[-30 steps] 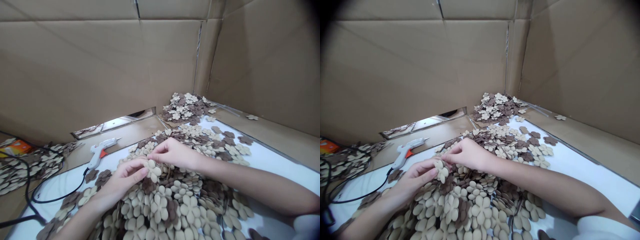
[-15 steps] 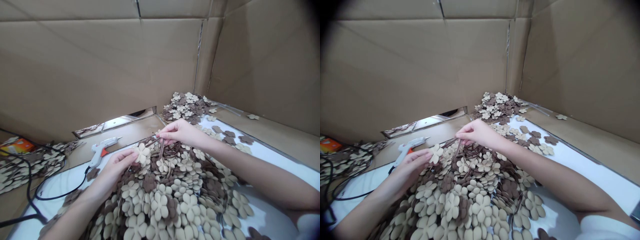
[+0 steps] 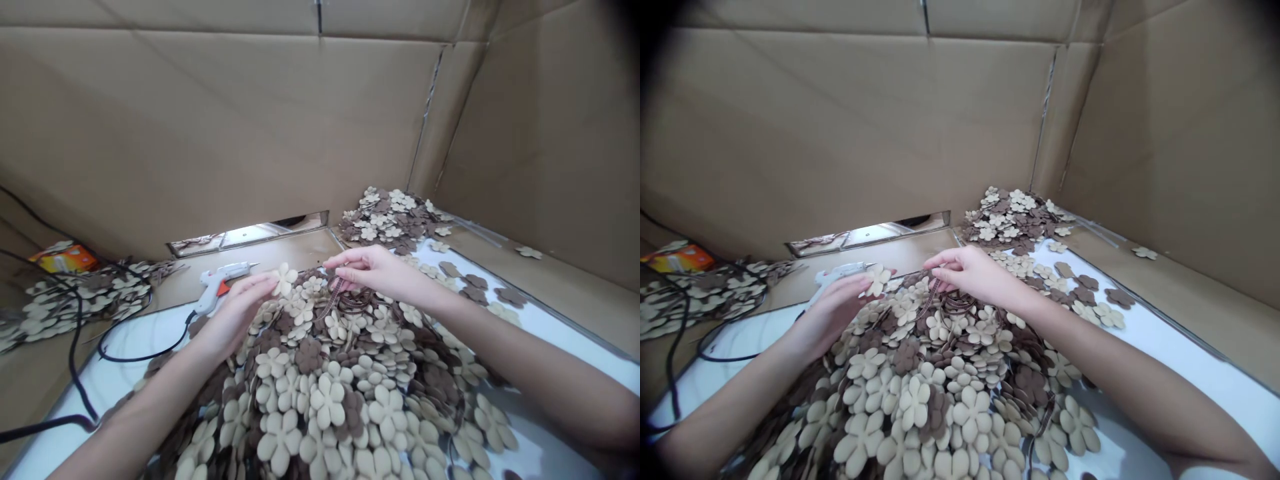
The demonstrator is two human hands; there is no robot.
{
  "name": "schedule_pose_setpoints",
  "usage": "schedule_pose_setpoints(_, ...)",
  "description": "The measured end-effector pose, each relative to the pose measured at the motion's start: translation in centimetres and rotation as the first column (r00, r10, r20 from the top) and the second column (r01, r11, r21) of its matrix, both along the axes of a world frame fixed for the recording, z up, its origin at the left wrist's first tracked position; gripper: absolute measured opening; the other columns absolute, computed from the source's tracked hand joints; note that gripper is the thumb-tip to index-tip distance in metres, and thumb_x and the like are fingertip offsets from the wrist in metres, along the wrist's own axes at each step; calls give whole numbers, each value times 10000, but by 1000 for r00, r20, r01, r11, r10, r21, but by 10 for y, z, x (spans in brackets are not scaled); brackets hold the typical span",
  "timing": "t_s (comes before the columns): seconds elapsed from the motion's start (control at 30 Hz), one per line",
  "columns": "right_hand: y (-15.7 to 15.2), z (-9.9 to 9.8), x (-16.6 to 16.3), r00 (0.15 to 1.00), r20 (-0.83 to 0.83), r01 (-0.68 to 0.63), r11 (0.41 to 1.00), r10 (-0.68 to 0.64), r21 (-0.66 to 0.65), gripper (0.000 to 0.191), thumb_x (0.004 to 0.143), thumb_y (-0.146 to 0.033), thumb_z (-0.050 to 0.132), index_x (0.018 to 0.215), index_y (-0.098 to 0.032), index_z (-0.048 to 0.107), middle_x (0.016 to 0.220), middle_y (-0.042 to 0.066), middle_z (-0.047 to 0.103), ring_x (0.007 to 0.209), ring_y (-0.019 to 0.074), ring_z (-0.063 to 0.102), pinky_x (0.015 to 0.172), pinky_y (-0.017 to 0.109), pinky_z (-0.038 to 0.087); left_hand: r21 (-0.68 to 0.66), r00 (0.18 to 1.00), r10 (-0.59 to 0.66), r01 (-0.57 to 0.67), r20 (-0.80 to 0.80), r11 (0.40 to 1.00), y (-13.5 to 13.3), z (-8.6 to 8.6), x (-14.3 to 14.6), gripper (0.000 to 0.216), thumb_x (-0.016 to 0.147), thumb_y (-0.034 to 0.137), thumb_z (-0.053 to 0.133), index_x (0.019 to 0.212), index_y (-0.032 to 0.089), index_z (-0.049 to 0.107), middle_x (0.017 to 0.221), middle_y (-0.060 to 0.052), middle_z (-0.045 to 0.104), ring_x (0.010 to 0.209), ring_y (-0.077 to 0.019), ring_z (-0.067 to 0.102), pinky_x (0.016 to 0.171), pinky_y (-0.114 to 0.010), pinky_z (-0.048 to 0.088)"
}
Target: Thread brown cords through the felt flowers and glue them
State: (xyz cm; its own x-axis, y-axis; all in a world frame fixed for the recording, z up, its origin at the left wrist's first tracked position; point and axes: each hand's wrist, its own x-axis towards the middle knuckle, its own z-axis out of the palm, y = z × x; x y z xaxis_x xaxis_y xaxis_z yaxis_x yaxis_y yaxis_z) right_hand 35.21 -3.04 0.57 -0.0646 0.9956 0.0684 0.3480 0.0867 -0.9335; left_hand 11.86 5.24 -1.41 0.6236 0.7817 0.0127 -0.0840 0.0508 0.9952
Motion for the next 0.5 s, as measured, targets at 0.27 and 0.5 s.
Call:
schedule_pose_setpoints(0.27,3,11,-25,982,113,-155,988,152,16,305,884,-227,505,1182,-195,563,877,45,730,823,169,695,764,299,533,-4,954,-294,294,-54,956,-12,5,-1,206,796,315,646,927,185,738,1135,-88,668,1091,-266,576,944,-339,407)
schedule_pose_setpoints(0.5,3,4,-33,948,310,-141,967,71,210,351,885,-243,498,1234,-245,536,824,11,714,770,155,677,713,267,496,132,946,-271,296,-179,946,-13,-4,2,222,820,356,613,855,164,719,970,-57,656,927,-216,587,823,-281,443)
